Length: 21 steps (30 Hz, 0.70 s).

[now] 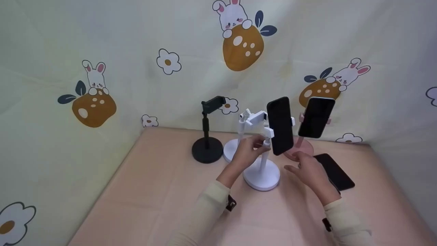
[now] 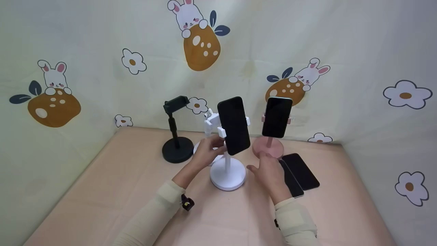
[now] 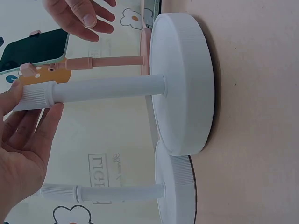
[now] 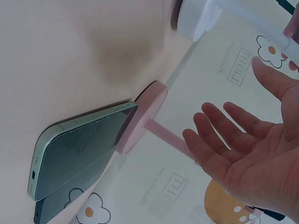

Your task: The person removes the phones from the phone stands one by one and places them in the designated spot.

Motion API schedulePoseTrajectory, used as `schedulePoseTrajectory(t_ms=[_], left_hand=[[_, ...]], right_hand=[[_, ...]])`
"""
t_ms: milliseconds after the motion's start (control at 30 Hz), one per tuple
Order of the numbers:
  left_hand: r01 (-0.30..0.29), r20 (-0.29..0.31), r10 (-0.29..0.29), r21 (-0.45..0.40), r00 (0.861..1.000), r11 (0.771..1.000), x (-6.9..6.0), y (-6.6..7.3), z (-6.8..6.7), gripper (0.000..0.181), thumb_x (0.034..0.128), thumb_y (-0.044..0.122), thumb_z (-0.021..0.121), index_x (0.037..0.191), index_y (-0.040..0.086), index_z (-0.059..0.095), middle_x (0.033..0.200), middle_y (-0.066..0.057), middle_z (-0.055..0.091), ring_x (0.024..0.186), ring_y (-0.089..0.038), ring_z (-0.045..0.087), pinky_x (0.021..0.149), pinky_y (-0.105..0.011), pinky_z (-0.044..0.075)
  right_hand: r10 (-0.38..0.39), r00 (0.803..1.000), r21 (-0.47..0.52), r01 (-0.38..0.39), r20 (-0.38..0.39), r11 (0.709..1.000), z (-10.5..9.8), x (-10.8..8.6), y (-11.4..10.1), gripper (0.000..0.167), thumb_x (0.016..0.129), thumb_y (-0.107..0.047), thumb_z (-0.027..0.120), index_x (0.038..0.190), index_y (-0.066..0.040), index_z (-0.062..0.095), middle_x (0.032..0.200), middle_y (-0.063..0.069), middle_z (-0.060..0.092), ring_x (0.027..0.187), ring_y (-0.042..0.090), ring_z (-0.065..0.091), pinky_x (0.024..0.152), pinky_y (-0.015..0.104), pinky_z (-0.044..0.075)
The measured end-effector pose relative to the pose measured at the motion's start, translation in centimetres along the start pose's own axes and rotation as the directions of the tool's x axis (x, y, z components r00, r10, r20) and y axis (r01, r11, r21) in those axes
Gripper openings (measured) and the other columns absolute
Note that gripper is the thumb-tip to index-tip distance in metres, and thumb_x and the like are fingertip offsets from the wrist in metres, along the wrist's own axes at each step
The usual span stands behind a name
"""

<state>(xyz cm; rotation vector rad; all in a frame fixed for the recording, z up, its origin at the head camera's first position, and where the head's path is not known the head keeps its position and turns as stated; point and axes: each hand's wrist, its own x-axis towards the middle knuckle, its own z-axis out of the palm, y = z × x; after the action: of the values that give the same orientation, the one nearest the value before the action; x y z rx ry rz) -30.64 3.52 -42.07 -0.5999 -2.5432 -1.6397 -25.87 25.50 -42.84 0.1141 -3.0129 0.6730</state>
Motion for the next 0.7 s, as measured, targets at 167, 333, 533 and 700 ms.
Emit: schedulePoseTrajectory(t_ms=[167,333,533,700], left_hand=[[-0.005,0.008,0.005,0.01,1.0,1.0,-0.08,-0.02,0.2,0.021,0.0932,0.019,0.07,0.114,0.02,0.068,0.108,0.005,0.072,0.104,-0.009,0.068,0.092,-0.022,0.056],[-0.009,0.03,0.009,0.019,0.999,1.0,-0.02,0.17,0.51,0.019,0.0931,0.019,0.07,0.112,0.021,0.067,0.107,0.006,0.071,0.103,-0.006,0.067,0.093,-0.023,0.055],[-0.003,0.034,0.002,0.021,0.999,1.0,0.06,0.16,0.62,0.019,0.0931,0.019,0.07,0.112,0.019,0.066,0.109,0.004,0.071,0.106,-0.01,0.068,0.095,-0.026,0.056],[0.014,0.054,-0.015,0.013,0.998,1.0,0.1,0.23,0.6,0.021,0.0935,0.019,0.07,0.114,0.02,0.066,0.111,0.004,0.071,0.108,-0.012,0.068,0.095,-0.027,0.056]], right_hand=[[0.0,1.0,0.026,0.0,0.01,1.0,0.06,0.07,-0.14,0.051,0.092,-0.029,0.072,0.131,-0.002,0.054,0.132,0.024,0.062,0.117,0.043,0.062,0.098,0.057,0.052],[0.001,1.0,0.034,-0.001,-0.003,0.999,0.25,0.13,0.14,0.048,0.092,-0.027,0.072,0.13,-0.004,0.055,0.131,0.022,0.064,0.113,0.04,0.064,0.096,0.055,0.053],[0.0,1.0,0.02,0.0,-0.002,1.0,0.36,0.1,0.45,0.051,0.092,-0.03,0.071,0.131,-0.001,0.056,0.129,0.023,0.064,0.109,0.039,0.065,0.093,0.055,0.054],[0.005,1.0,0.014,-0.005,-0.008,1.0,0.4,0.08,0.49,0.052,0.092,-0.032,0.071,0.129,0.001,0.057,0.126,0.024,0.065,0.106,0.038,0.065,0.091,0.054,0.055]])
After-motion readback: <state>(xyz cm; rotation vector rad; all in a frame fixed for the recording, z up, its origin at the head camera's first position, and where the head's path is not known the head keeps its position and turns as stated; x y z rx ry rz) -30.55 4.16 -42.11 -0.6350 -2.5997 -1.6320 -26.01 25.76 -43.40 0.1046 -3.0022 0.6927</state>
